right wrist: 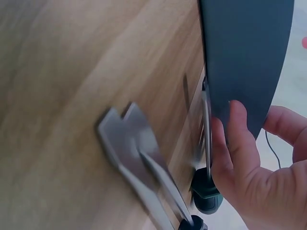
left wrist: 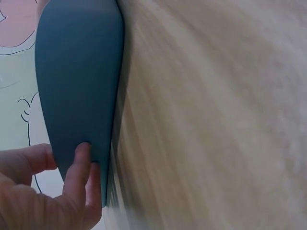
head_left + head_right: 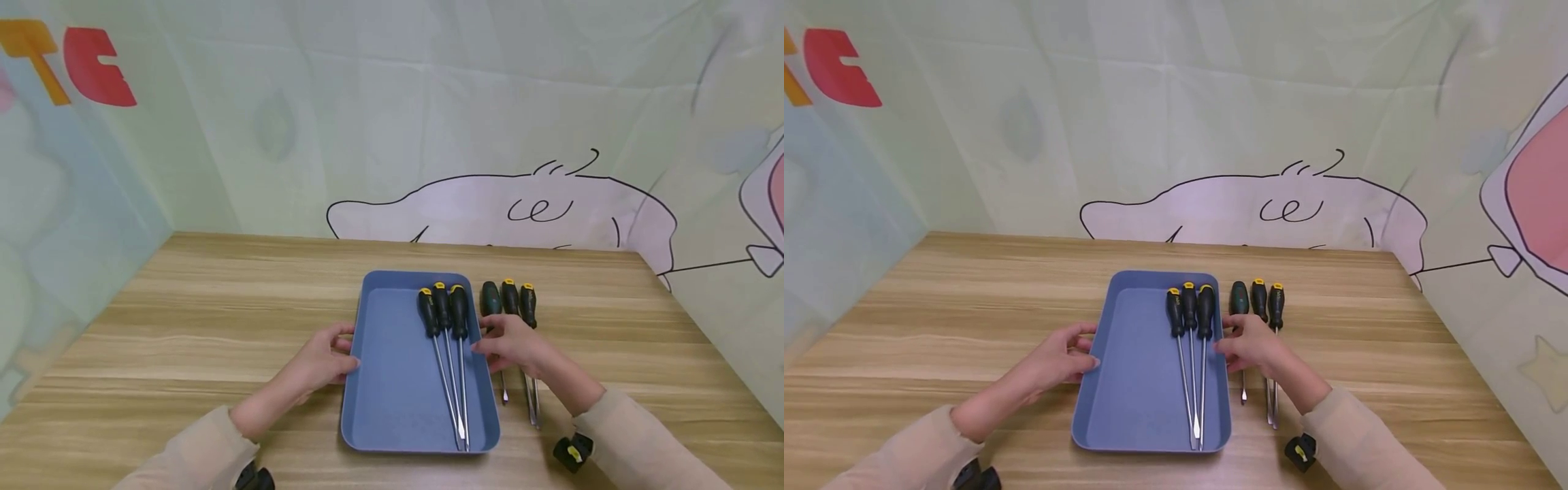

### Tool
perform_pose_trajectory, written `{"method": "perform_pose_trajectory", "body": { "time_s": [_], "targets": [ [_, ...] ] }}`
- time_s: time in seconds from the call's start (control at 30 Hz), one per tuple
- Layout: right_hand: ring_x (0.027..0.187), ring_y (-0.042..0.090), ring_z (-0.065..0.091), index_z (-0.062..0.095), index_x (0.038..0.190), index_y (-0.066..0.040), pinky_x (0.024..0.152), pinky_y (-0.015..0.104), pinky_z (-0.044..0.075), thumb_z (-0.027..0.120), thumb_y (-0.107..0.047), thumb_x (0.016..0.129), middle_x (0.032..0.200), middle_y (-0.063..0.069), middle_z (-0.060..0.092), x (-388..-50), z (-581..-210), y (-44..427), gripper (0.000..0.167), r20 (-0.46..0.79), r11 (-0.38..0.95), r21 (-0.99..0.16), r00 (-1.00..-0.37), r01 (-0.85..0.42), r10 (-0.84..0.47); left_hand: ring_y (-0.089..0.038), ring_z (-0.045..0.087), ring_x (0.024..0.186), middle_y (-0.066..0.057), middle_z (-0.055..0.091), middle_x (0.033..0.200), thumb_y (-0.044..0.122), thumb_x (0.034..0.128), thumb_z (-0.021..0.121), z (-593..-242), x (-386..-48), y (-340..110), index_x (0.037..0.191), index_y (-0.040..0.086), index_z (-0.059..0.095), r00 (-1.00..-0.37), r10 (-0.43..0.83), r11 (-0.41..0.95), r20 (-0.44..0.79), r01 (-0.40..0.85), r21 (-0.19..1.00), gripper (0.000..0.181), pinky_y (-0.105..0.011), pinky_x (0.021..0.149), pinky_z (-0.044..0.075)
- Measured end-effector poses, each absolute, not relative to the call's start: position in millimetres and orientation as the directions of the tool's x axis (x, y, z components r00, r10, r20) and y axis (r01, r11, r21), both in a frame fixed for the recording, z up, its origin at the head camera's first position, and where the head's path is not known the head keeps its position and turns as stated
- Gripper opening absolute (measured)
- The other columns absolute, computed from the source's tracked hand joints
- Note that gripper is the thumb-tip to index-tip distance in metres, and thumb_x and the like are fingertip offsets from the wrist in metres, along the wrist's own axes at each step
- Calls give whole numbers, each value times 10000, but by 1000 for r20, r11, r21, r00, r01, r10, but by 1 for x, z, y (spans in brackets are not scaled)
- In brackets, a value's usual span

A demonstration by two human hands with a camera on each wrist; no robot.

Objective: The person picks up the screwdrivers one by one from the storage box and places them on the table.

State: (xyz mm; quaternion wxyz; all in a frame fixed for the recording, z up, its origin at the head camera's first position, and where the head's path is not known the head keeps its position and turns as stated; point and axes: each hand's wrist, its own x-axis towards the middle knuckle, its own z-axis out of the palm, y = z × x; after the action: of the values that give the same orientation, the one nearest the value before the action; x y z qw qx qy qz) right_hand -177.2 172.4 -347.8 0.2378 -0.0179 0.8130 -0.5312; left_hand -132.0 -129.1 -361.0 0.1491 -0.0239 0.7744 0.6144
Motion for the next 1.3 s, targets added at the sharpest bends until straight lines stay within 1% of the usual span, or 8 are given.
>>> {"method": "perform_pose_trajectory", "body": {
  "time_s": [0.3,0.63,0.8,1.07,1.3],
  "targets": [
    [769,221,612,321,1348,125,703,401,571,596,6,855,1006,222,560,-175,-348,172,577,-366,430,-876,-881,218,-300,-236,593,839,-228,512,1054,-96,814,585,-359,-132,-130,1339,-86,373,-948,168,244,-270,-225,943,566,-387,693,564],
    [753,217,603,335,1338,125,694,403,572,569,41,862,993,217,553,-175,-348,170,537,-365,428,-877,-883,219,-295,-222,612,824,-226,524,1066,-72,814,611,-361,-132,-131,1320,-78,408,-951,166,243,-261,-217,945,545,-388,695,567],
    [763,217,609,319,1345,126,700,400,571,578,38,859,1004,222,551,-177,-349,171,558,-371,402,-885,-877,234,-304,-225,616,845,-219,539,1088,-39,820,635,-360,-133,-133,1316,-60,428,-949,167,267,-268,-219,939,538,-386,705,566],
    [755,209,610,243,1374,137,708,394,571,597,8,862,1058,249,538,-177,-348,173,636,-396,374,-888,-859,269,-323,-216,612,843,-214,534,1090,-12,824,653,-359,-133,-133,1307,-55,441,-945,162,288,-285,-231,929,529,-378,710,566],
    [744,198,611,238,1375,140,701,387,572,598,4,865,1051,248,547,-178,-347,173,639,-397,378,-886,-860,268,-320,-226,614,860,-232,515,1122,-7,832,650,-358,-132,-134,1314,-64,427,-942,173,284,-289,-233,930,534,-385,723,566]
  ]
}}
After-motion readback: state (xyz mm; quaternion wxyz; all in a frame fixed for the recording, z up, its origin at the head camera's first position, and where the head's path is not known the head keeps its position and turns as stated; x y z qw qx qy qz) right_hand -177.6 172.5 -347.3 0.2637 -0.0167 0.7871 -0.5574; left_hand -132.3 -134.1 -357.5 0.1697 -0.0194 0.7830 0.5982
